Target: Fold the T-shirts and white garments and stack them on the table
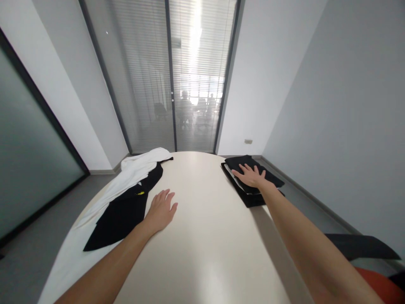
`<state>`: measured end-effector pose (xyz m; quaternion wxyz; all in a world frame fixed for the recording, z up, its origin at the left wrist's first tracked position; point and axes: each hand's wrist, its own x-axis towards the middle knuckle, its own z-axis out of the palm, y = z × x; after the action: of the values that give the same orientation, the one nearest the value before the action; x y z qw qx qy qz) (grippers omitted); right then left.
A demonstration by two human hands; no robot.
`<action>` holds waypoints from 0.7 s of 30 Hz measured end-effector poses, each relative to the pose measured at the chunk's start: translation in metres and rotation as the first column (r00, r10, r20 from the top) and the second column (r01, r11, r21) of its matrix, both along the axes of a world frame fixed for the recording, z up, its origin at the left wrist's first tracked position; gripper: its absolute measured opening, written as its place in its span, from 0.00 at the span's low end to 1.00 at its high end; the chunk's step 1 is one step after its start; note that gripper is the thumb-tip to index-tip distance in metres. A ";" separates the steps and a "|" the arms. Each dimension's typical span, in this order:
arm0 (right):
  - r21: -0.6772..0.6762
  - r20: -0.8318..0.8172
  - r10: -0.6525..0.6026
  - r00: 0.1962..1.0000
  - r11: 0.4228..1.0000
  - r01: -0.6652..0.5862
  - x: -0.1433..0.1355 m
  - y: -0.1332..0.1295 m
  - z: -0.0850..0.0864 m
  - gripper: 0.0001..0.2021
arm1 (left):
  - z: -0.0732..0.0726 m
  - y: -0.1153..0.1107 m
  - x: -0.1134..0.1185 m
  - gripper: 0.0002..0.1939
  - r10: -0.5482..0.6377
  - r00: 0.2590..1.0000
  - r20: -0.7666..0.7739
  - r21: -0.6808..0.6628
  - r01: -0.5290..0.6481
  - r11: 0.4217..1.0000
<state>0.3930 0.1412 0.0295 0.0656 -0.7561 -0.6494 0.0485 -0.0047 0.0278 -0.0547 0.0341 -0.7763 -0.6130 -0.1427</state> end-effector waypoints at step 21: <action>0.385 -0.111 0.403 0.908 0.860 -0.335 -0.111 -0.055 -0.063 0.20 | 0.030 0.021 -0.075 0.32 0.519 0.854 0.028 0.049 -0.520 0.853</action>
<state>0.2825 0.0862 -0.0334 0.2522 -0.5844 -0.7711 0.0122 -0.0797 0.0488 -0.0249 0.0883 -0.5798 -0.7959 -0.1502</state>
